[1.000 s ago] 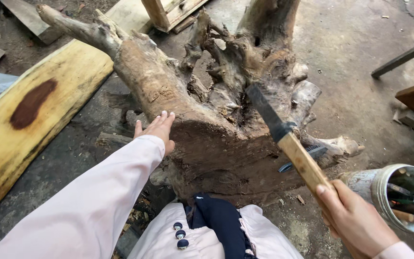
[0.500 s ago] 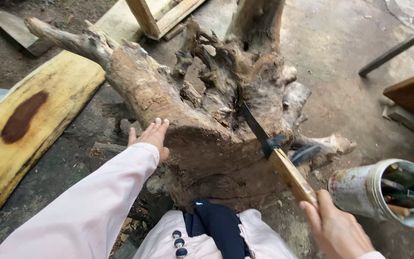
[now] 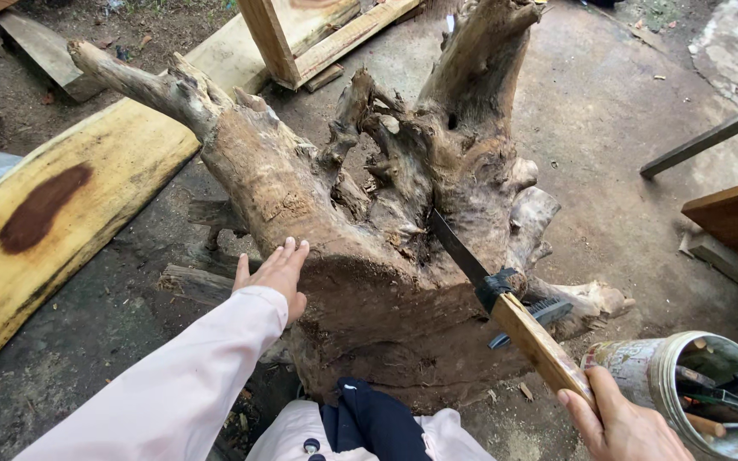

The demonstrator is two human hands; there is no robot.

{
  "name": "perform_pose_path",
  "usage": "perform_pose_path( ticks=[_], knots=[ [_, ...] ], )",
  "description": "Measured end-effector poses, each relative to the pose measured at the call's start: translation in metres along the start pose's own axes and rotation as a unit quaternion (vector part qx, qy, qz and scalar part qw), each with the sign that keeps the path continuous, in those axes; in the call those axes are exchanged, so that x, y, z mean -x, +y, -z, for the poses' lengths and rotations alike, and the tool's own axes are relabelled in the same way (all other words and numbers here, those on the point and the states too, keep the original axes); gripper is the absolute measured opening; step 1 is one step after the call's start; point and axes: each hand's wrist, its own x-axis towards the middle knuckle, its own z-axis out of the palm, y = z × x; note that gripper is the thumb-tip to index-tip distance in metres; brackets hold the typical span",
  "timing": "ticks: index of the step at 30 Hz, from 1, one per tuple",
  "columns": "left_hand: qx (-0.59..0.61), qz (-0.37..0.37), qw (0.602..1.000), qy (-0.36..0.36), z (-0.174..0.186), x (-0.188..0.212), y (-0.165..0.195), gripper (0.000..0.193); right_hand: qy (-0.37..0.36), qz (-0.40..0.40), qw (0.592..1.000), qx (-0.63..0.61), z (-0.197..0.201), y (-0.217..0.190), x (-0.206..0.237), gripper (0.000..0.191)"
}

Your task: The person takes carving tools from a bucket, carries them to a large tree root on the workshop floor, and scrapes and cleans the root's surface and crevices with a chisel-like blade and a small pointed tool, steadying the root with the other hand.

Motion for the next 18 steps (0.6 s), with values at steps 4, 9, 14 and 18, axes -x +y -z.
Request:
perform_pose_path(
  ticks=[4, 9, 14, 18],
  knots=[
    [0.007, 0.001, 1.000, 0.001, 0.003, 0.001, -0.002, 0.086, -0.040, -0.026, 0.996, 0.072, -0.007, -0.002, -0.025, 0.052],
    [0.014, 0.000, 1.000, -0.024, 0.009, 0.000, -0.002, 0.085, -0.087, 0.011, 0.995, 0.046, -0.006, 0.012, -0.058, 0.056],
    [0.007, 0.003, 1.000, -0.022, 0.009, 0.000, -0.001, 0.085, -0.170, -0.067, 0.978, -0.099, -0.006, 0.049, -0.093, 0.056],
    [0.002, 0.006, 1.000, -0.027, 0.007, -0.002, -0.001, 0.085, -0.206, -0.098, 0.960, -0.164, -0.023, 0.074, -0.130, 0.051]
  ],
)
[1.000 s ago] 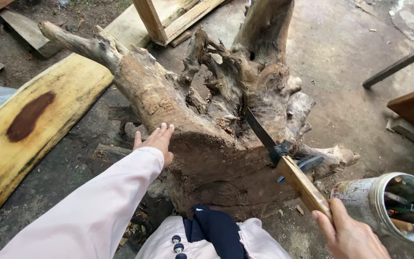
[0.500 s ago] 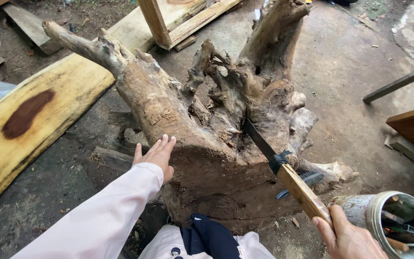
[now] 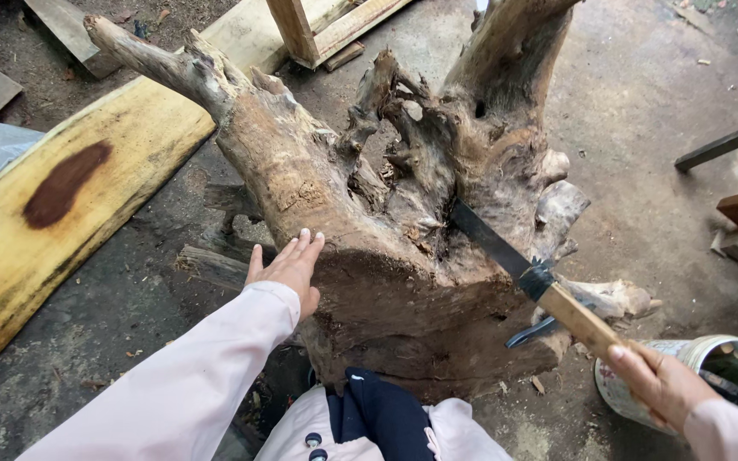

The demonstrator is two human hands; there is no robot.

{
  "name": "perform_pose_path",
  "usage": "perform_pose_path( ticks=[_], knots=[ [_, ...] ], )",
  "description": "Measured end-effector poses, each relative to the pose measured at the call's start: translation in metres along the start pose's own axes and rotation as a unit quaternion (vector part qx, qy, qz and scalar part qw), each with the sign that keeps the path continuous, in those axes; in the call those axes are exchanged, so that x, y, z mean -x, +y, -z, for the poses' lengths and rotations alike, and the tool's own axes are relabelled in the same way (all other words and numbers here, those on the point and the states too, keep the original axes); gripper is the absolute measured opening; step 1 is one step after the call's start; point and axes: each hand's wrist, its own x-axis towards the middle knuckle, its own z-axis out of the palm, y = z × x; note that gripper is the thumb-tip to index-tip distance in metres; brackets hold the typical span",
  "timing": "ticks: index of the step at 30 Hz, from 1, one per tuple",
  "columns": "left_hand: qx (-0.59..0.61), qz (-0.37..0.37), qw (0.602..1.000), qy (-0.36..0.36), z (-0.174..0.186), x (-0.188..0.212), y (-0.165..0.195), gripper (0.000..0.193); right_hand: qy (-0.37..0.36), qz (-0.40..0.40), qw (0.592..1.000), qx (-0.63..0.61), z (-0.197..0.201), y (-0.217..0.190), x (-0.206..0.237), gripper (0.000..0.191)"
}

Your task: The person takes carving tools from a bucket, carries them to a large tree root on the workshop floor, and scrapes and cleans the root's surface and crevices with a chisel-like blade and a small pointed tool, steadying the root with the other hand.

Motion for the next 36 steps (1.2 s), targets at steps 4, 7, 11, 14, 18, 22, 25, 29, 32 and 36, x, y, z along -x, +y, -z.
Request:
perform_pose_path(
  ticks=[4, 7, 11, 14, 18, 22, 25, 29, 32, 36],
  knots=[
    [-0.009, -0.004, 1.000, 0.011, -0.003, -0.001, 0.000, 0.085, -0.023, 0.047, 0.993, -0.107, -0.013, 0.005, -0.042, 0.056],
    [-0.007, -0.001, 1.000, 0.012, -0.005, -0.001, 0.000, 0.085, -0.033, -0.005, 0.997, -0.068, -0.019, 0.008, -0.034, 0.057],
    [-0.004, 0.002, 1.000, 0.010, -0.007, -0.001, 0.001, 0.087, -0.037, 0.086, 0.991, -0.097, -0.025, 0.003, 0.046, 0.045],
    [-0.004, 0.006, 1.000, 0.013, -0.009, -0.001, 0.002, 0.087, 0.019, 0.043, 0.998, 0.036, -0.040, -0.026, 0.109, 0.041],
    [-0.007, 0.005, 1.000, 0.018, -0.012, -0.001, 0.002, 0.088, 0.086, 0.043, 0.984, 0.149, -0.074, -0.078, 0.139, 0.036],
    [-0.004, 0.002, 1.000, 0.021, -0.012, -0.003, 0.001, 0.088, 0.101, 0.100, 0.982, 0.124, -0.088, -0.093, 0.134, 0.037],
    [-0.004, -0.002, 1.000, 0.023, -0.014, -0.004, -0.001, 0.088, 0.047, 0.007, 0.997, 0.066, -0.073, -0.082, 0.121, 0.035],
    [0.004, -0.002, 1.000, 0.031, -0.017, -0.006, -0.004, 0.088, 0.023, 0.084, 0.996, -0.024, -0.052, -0.068, 0.104, 0.037],
    [0.002, -0.009, 0.999, 0.043, -0.020, -0.007, -0.006, 0.089, 0.016, 0.112, 0.992, -0.049, -0.052, -0.069, 0.105, 0.039],
    [-0.001, -0.010, 0.999, 0.049, -0.023, -0.011, -0.008, 0.089, 0.043, 0.085, 0.995, 0.009, -0.065, -0.082, 0.136, 0.037]
  ],
)
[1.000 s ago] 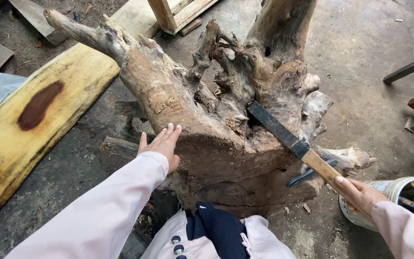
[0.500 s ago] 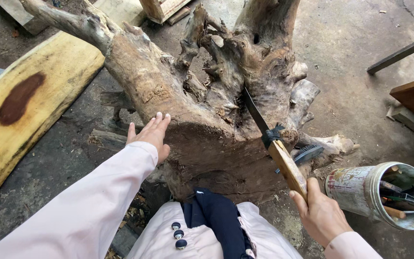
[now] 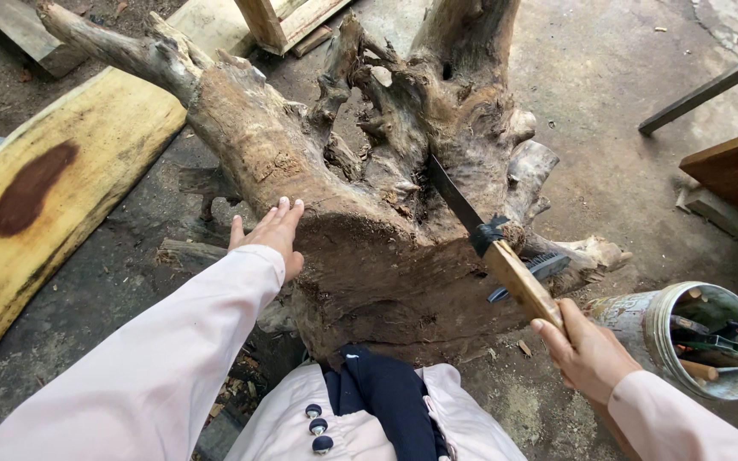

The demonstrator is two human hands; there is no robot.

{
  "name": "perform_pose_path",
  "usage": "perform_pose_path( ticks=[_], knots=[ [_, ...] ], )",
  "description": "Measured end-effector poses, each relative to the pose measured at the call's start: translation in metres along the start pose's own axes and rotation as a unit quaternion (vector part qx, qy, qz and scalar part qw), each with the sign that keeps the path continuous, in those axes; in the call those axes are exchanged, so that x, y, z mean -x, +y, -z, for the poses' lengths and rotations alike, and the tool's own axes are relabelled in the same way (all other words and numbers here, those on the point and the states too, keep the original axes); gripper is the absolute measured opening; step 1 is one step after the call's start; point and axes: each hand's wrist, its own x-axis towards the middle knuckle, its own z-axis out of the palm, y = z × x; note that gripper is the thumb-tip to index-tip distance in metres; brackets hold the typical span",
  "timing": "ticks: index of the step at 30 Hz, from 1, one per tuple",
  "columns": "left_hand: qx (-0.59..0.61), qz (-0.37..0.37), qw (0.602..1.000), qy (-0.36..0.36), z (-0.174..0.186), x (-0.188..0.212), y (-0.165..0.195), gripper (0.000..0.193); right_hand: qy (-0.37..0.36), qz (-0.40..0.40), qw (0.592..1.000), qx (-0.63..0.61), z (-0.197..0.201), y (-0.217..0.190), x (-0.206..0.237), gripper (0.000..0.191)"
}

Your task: The person takes carving tools from a bucket, carries them to a large tree root on the workshop floor, and scrapes and cleans the root's surface and crevices with a chisel-like blade and a small pointed tool, steadying the root with the other hand.

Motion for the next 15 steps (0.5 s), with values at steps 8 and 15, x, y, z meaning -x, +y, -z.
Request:
perform_pose_path(
  ticks=[8, 15],
  knots=[
    [0.010, -0.012, 1.000, 0.019, -0.003, 0.000, -0.003, 0.091, -0.049, -0.020, 0.997, 0.064, 0.007, -0.023, 0.090, 0.045],
    [0.039, 0.013, 0.999, -0.010, 0.005, 0.005, 0.001, 0.088, -0.107, -0.072, 0.989, -0.077, 0.002, -0.024, 0.065, 0.035]
  ],
)
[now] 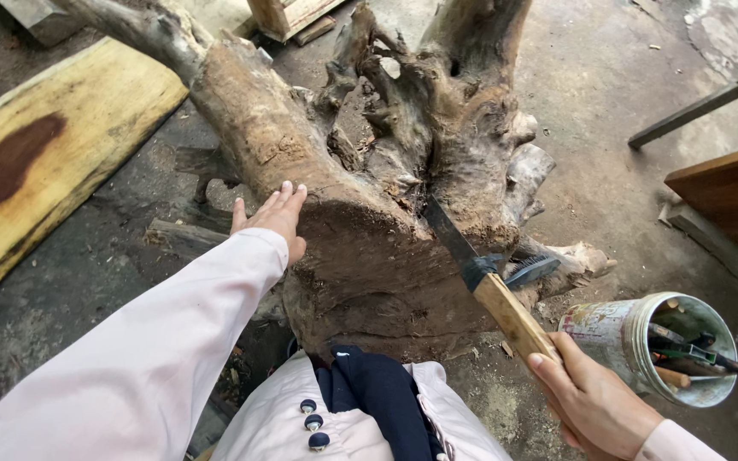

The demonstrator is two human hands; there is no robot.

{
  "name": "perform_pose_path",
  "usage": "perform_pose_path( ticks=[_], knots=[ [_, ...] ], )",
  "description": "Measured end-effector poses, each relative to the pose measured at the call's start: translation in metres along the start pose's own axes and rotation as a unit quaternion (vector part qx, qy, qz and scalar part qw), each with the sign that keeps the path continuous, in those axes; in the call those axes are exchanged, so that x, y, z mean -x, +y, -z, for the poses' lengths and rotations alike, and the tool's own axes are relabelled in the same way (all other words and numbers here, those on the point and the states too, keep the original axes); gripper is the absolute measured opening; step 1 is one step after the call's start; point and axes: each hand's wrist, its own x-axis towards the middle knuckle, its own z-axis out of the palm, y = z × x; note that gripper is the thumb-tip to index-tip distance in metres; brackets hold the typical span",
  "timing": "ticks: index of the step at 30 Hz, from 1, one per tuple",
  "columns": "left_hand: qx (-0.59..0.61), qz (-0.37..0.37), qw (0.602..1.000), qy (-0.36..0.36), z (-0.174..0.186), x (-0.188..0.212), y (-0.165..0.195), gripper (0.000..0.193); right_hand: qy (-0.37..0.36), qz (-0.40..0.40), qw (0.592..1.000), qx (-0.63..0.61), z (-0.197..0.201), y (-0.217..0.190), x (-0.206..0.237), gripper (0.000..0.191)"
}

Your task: The person takes carving tools from a bucket, carries them to a large tree root on the workshop floor, and scrapes and cleans the root's surface and crevices with a chisel-like blade and a small pointed tool, steadying the root with the other hand.

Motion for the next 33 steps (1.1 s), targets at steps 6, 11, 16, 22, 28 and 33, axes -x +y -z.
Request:
perform_pose_path(
  ticks=[6, 11, 16, 22, 28, 33],
  knots=[
    [-0.006, 0.000, 1.000, 0.004, 0.002, 0.002, 0.001, 0.088, -0.060, 0.011, 0.986, -0.156, 0.017, 0.041, -0.032, 0.037],
    [0.002, -0.010, 1.000, 0.018, -0.003, 0.000, -0.001, 0.090, -0.041, 0.036, 0.989, -0.140, 0.019, 0.071, -0.060, 0.036],
    [-0.003, -0.010, 1.000, 0.015, -0.005, -0.004, -0.004, 0.090, 0.026, 0.112, 0.992, -0.058, 0.009, 0.088, -0.072, 0.035],
    [0.007, -0.022, 0.999, 0.024, -0.004, 0.001, -0.005, 0.089, 0.139, 0.085, 0.986, -0.026, -0.030, 0.113, -0.083, 0.034],
    [0.013, -0.021, 1.000, 0.010, 0.001, 0.004, -0.006, 0.090, 0.189, 0.112, 0.971, -0.098, -0.122, 0.115, -0.108, 0.039],
    [-0.007, -0.027, 1.000, 0.001, 0.003, 0.007, -0.002, 0.091, 0.145, 0.065, 0.985, -0.065, -0.103, 0.087, -0.066, 0.034]
  ],
)
